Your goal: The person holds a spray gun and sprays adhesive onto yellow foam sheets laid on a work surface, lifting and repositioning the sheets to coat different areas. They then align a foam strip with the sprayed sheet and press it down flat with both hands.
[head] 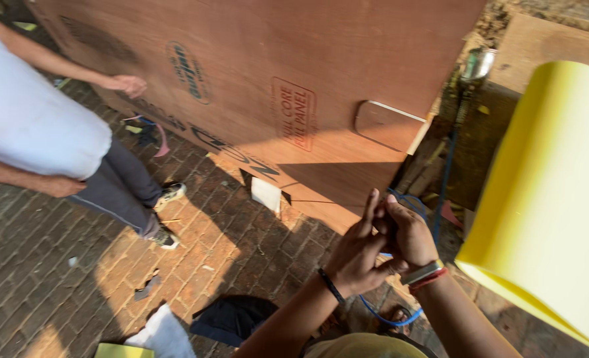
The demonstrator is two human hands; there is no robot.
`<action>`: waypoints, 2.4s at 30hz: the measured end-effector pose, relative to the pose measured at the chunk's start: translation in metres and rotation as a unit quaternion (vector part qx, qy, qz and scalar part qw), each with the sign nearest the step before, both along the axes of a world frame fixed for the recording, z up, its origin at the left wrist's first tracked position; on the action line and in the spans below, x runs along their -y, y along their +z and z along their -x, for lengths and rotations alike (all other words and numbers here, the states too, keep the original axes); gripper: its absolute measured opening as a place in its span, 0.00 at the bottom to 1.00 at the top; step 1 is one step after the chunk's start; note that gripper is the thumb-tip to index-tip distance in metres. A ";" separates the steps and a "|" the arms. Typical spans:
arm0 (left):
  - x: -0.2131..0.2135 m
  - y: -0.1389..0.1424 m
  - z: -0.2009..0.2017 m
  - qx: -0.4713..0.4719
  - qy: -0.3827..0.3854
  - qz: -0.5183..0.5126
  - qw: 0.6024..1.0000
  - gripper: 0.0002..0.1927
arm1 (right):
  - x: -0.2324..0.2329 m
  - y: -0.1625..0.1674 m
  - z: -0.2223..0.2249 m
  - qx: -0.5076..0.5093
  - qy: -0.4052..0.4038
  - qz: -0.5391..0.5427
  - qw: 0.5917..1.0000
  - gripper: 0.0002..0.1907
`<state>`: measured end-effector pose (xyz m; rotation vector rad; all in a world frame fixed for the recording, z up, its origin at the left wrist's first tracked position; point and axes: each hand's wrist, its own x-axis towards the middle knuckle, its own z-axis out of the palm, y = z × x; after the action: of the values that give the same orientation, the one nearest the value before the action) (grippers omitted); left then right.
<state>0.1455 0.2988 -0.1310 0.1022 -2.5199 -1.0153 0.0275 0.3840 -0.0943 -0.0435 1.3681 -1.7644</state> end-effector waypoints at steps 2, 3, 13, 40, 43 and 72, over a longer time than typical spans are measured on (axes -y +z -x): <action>0.001 -0.003 -0.005 -0.018 0.002 0.021 1.000 0.33 | 0.002 -0.011 0.004 -0.007 0.007 -0.002 1.000 0.22; 0.005 -0.003 -0.006 -0.028 0.004 0.031 0.999 0.30 | 0.009 -0.016 0.005 0.000 0.007 0.032 0.999 0.23; 0.020 0.014 -0.028 -0.026 0.010 -0.145 0.989 0.60 | 0.045 0.008 -0.022 0.120 -0.007 0.019 0.993 0.19; 0.036 0.006 -0.038 -0.046 -0.073 -0.228 0.970 0.44 | 0.044 -0.046 -0.008 0.120 0.070 0.102 0.985 0.21; 0.039 0.013 -0.044 -0.072 -0.108 -0.377 0.917 0.39 | 0.032 -0.028 -0.012 0.093 -0.012 0.058 0.994 0.16; 0.073 -0.038 0.139 0.253 0.051 -0.497 0.828 0.12 | 0.041 -0.155 0.391 -0.321 -0.089 -0.403 0.852 0.35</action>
<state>0.0064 0.2262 -0.1685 0.8904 -2.0215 -2.3871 -0.3637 0.3426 -0.2494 -0.0489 2.5938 -1.2023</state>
